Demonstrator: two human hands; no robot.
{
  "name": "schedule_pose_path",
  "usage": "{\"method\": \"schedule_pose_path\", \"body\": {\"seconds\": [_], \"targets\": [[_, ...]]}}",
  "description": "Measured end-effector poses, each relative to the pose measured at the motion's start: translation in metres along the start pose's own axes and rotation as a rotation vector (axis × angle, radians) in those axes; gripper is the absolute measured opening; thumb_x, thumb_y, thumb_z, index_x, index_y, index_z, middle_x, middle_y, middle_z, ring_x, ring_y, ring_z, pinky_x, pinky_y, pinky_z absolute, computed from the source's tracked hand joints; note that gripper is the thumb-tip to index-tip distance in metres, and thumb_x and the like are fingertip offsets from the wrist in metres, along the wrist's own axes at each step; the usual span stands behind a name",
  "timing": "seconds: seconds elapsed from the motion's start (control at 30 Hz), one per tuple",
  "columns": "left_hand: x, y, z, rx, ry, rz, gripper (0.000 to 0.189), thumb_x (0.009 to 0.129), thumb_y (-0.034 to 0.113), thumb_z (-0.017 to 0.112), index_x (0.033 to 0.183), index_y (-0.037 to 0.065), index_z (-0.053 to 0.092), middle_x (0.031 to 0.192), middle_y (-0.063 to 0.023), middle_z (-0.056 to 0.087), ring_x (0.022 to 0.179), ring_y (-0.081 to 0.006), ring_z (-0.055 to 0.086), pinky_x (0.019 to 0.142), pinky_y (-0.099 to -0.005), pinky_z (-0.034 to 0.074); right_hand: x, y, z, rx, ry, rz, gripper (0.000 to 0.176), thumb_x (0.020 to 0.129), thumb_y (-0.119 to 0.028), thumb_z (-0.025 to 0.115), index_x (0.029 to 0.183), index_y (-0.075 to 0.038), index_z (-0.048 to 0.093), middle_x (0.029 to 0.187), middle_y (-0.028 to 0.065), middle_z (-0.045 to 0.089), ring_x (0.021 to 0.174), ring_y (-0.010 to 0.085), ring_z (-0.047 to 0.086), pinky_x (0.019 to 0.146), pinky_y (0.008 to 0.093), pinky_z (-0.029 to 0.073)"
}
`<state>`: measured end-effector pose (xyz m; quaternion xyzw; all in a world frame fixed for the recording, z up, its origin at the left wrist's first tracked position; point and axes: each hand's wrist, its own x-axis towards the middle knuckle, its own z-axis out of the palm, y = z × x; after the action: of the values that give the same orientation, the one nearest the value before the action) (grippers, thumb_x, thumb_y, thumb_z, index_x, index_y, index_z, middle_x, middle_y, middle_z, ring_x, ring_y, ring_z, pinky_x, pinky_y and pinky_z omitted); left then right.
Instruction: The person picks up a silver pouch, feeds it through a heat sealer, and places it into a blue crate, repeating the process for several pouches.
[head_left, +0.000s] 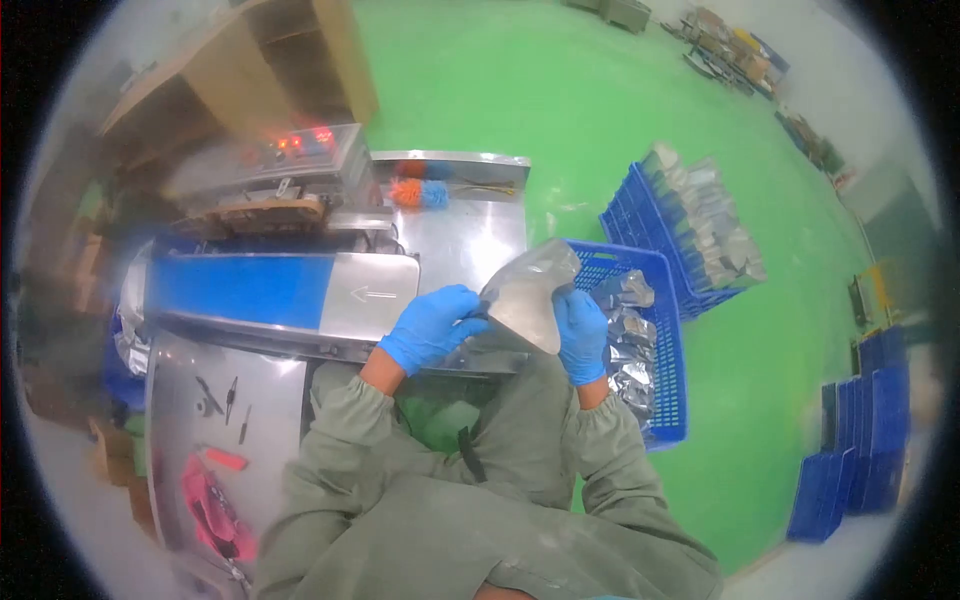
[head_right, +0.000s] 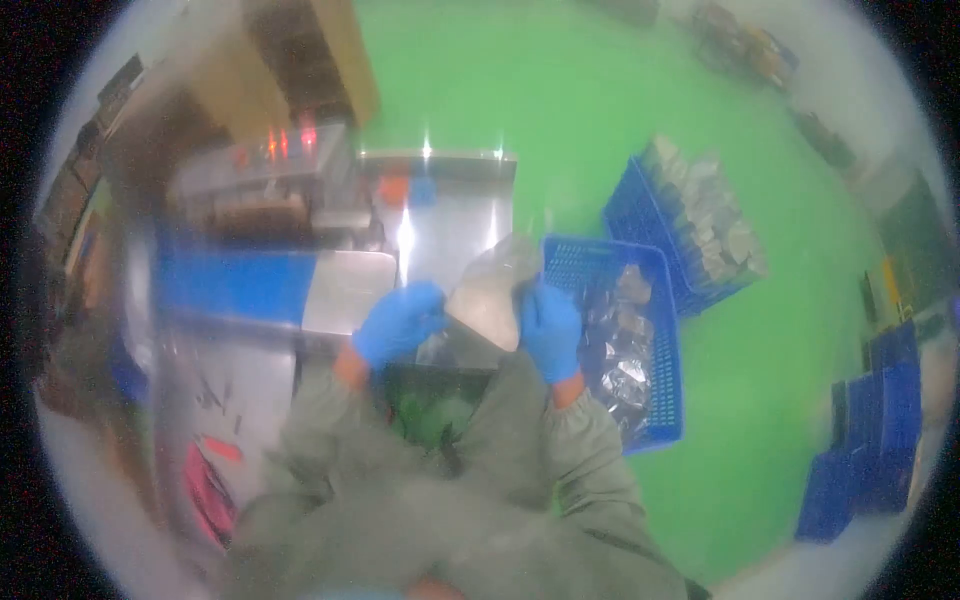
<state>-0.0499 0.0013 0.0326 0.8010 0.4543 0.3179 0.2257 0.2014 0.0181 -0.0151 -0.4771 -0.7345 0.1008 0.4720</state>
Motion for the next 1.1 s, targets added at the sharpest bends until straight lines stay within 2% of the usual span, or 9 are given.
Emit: {"method": "schedule_pose_path", "body": {"seconds": [0.1,0.2,0.3,0.47,0.53,0.67,0.73,0.93,1.1], "targets": [[0.005,0.011,-0.011,0.24,-0.104,0.092,0.016,0.081,0.023,0.063,0.085,0.008,0.058,0.077,-0.0121,0.055,0.074,-0.0323,0.057,0.064,-0.04,0.047,0.002,-0.002,-0.002,-0.209,0.058,-0.066,0.017,0.083,-0.01,0.06,0.097,0.0,0.061,0.085,0.0138,0.062,0.077,0.0252,0.06,0.069,0.0335,0.047],[-0.01,0.005,-0.032,0.405,-0.156,0.099,0.013,0.082,0.022,0.062,0.085,0.01,0.062,0.075,-0.0116,0.056,0.072,-0.032,0.059,0.062,-0.0408,0.048,-0.004,-0.007,-0.003,0.104,0.301,0.11,0.017,0.086,-0.005,0.051,0.099,0.002,0.059,0.087,0.0114,0.061,0.077,0.0207,0.056,0.07,0.0308,0.046],[-0.021,0.003,-0.047,-0.074,0.562,0.156,0.011,0.088,0.017,0.058,0.089,0.007,0.063,0.073,-0.0098,0.06,0.064,-0.0236,0.06,0.056,-0.0363,0.046,0.011,-0.064,-0.024,0.114,0.407,0.08,0.019,0.089,-0.007,0.047,0.101,0.005,0.056,0.088,0.0102,0.058,0.079,0.0186,0.053,0.07,0.0299,0.044],[0.0,0.005,-0.101,-0.53,0.888,-0.256,0.026,0.093,0.021,0.053,0.079,-0.001,0.06,0.06,-0.005,0.055,0.053,-0.0122,0.05,0.051,-0.0267,0.039,0.08,-0.15,0.0,0.15,0.509,0.045,0.02,0.092,-0.011,0.044,0.08,0.002,0.053,0.073,0.0088,0.053,0.067,0.0172,0.049,0.062,0.0317,0.041],[0.014,-0.012,-0.124,-0.739,0.931,-0.332,0.022,0.091,0.017,0.054,0.077,0.0,0.059,0.061,-0.0031,0.055,0.053,-0.0114,0.05,0.051,-0.0268,0.039,0.097,-0.15,0.026,0.187,0.252,0.188,0.021,0.091,-0.012,0.046,0.075,0.0,0.052,0.068,0.0088,0.053,0.064,0.0168,0.048,0.061,0.0323,0.041],[0.003,-0.154,-0.109,-0.293,0.749,-0.293,0.018,0.087,0.016,0.056,0.078,0.001,0.06,0.059,-0.005,0.053,0.056,-0.0136,0.052,0.053,-0.031,0.042,0.09,-0.112,0.105,0.277,0.139,0.198,0.018,0.088,-0.01,0.049,0.073,0.0,0.052,0.067,0.0032,0.05,0.066,0.0109,0.045,0.061,0.0271,0.039],[-0.011,-0.2,-0.1,0.602,0.501,-0.185,0.022,0.085,0.018,0.053,0.075,0.0,0.06,0.06,-0.0113,0.055,0.059,-0.0191,0.055,0.057,-0.0354,0.044,0.076,-0.1,0.129,0.28,0.065,0.319,0.019,0.087,-0.012,0.05,0.074,0.0,0.053,0.066,0.0088,0.051,0.063,0.0154,0.046,0.061,0.0324,0.041],[-0.022,-0.233,-0.091,-0.131,0.498,-0.441,0.032,0.085,0.026,0.05,0.079,-0.002,0.064,0.073,-0.021,0.062,0.065,-0.0272,0.059,0.06,-0.0363,0.043,0.065,-0.086,0.159,0.307,0.015,0.354,0.019,0.087,-0.013,0.051,0.074,0.001,0.052,0.067,0.0079,0.051,0.064,0.0146,0.047,0.062,0.032,0.042],[-0.014,-0.235,-0.119,-0.395,0.558,-0.642,0.031,0.084,0.025,0.053,0.084,-0.005,0.063,0.072,-0.0179,0.062,0.066,-0.0234,0.058,0.062,-0.0351,0.043,0.082,-0.096,0.181,0.37,-0.037,0.391,0.02,0.088,-0.014,0.05,0.073,-0.001,0.054,0.064,0.0044,0.049,0.061,0.0111,0.044,0.058,0.0294,0.039]]}}
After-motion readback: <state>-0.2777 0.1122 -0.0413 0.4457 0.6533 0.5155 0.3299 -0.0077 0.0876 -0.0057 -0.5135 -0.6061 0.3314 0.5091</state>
